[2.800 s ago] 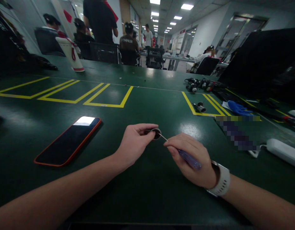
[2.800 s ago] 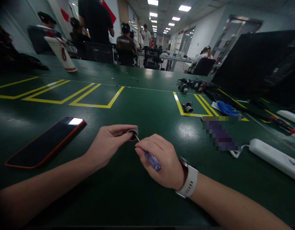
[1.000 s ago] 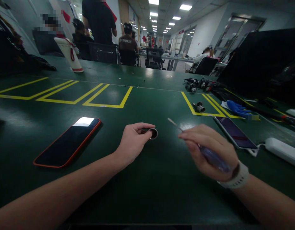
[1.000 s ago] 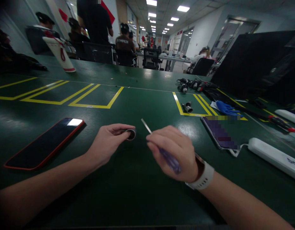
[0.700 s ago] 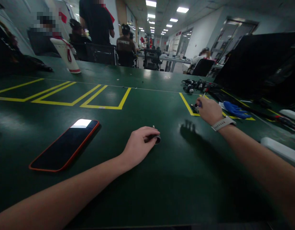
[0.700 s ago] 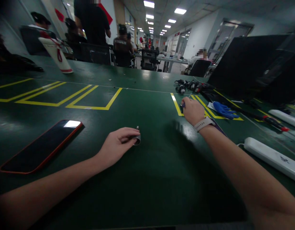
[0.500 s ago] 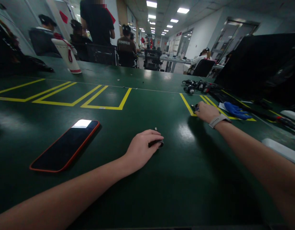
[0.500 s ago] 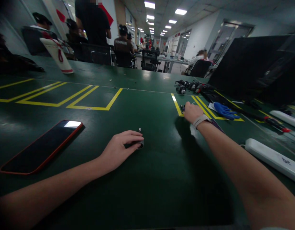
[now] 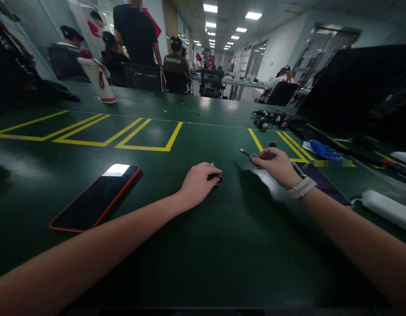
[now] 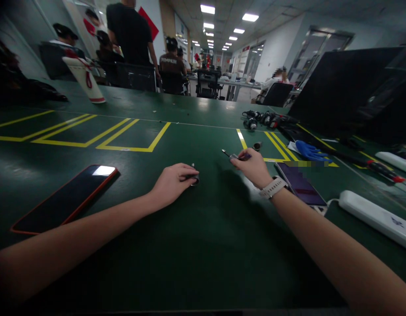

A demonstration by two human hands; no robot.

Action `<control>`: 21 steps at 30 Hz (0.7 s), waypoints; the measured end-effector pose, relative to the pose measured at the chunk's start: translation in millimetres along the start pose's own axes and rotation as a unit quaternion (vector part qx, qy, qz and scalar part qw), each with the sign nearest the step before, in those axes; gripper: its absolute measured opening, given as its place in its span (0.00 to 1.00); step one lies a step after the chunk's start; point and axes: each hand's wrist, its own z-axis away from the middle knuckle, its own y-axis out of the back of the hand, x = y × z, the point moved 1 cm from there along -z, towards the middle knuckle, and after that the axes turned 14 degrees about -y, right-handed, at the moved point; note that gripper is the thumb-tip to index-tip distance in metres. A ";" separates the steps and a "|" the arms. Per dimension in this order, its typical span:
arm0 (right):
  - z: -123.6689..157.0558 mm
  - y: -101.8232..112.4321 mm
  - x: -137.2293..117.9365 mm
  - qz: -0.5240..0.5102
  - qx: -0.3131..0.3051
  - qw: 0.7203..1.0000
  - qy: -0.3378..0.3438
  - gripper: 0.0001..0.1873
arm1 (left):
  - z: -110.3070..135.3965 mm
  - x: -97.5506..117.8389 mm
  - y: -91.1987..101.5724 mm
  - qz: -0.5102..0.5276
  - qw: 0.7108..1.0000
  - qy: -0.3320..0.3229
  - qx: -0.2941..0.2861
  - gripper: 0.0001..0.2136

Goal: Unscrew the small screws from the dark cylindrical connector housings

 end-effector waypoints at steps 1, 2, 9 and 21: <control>10.1 -3.2 -4.2 -0.057 -0.026 0.998 0.000 0.15 | -5.9 -2.1 -3.2 -0.013 1.000 -0.001 0.007 0.11; 20.4 -5.8 -8.5 -0.167 -0.069 0.984 -0.011 0.16 | -11.5 -3.6 -6.5 -0.024 1.000 -0.001 0.010 0.11; 79.2 0.9 -35.3 -0.370 -0.180 0.911 -0.037 0.18 | -13.3 8.4 -2.7 -0.034 0.995 -0.061 0.069 0.16; 136.5 -21.8 -53.2 -0.322 -0.218 0.921 0.036 0.10 | 47.3 48.1 20.2 0.064 0.994 -0.083 -0.029 0.18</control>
